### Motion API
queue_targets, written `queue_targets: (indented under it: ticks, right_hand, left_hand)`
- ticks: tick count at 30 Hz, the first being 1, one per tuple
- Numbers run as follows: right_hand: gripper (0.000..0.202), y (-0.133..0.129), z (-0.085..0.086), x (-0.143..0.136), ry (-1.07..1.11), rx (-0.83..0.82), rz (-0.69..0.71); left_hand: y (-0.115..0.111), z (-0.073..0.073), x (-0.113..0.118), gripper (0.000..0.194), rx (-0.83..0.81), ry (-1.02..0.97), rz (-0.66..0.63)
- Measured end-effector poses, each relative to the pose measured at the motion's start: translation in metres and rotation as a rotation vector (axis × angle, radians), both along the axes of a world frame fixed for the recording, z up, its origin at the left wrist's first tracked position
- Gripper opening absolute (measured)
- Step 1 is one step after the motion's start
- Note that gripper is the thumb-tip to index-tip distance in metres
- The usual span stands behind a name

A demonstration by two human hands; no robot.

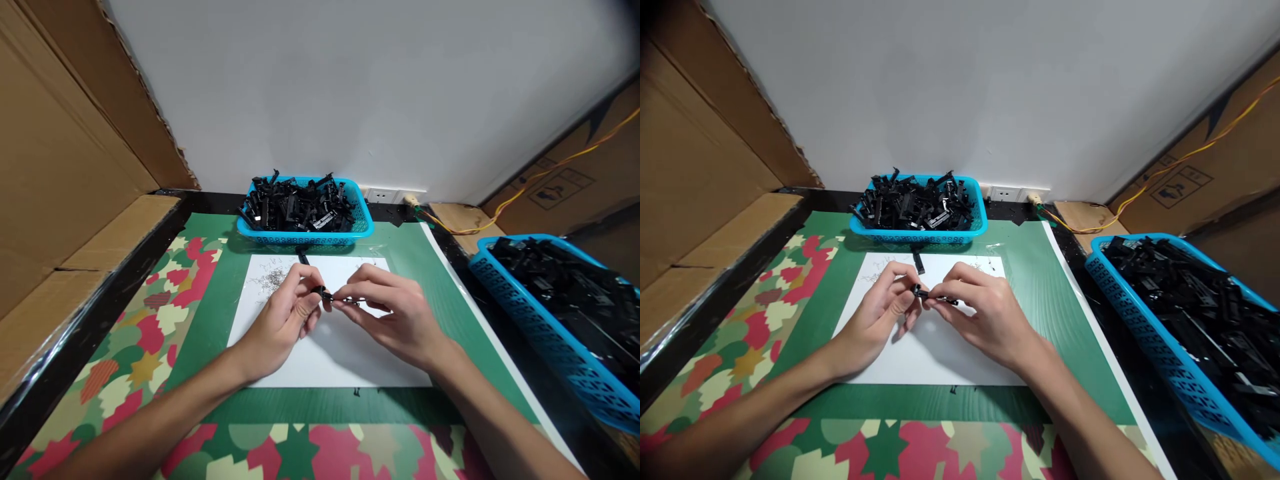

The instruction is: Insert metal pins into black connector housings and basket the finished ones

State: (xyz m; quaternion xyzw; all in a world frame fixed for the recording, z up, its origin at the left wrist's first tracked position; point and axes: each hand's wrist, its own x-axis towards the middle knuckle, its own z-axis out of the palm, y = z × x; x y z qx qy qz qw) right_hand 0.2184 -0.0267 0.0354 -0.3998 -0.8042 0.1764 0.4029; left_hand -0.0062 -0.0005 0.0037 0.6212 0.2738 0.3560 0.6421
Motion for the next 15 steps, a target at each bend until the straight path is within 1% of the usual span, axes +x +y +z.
queue_targets:
  ticks: [2,3,5,7,10,12,15]
  right_hand:
    - [0.012,0.002,-0.005,0.003,-0.062,0.015,-0.017]
    - [0.013,0.003,-0.007,0.005,-0.090,0.024,-0.030]
    - [0.013,0.005,-0.011,0.009,-0.140,0.046,-0.051]
    - [0.014,0.007,-0.014,0.012,-0.179,0.067,-0.061]
    - [0.016,0.009,-0.017,0.014,-0.220,0.061,-0.054]
    - [0.018,0.010,-0.016,0.014,-0.245,0.022,-0.034]
    - [0.022,0.010,-0.012,0.014,-0.252,-0.035,-0.004]
  left_hand:
    - [0.001,0.000,-0.001,0.021,0.067,0.074,0.017]
    - [0.002,0.000,-0.002,0.021,0.128,0.129,0.033]
    - [0.004,0.001,-0.005,0.022,0.305,0.263,0.065]
    - [0.007,0.001,-0.006,0.025,0.515,0.396,0.085]
    - [0.009,0.001,-0.008,0.018,0.769,0.533,0.137]
    - [0.010,-0.001,-0.008,0.011,0.855,0.585,0.180]
    - [0.010,-0.005,-0.007,0.007,0.898,0.601,0.213]
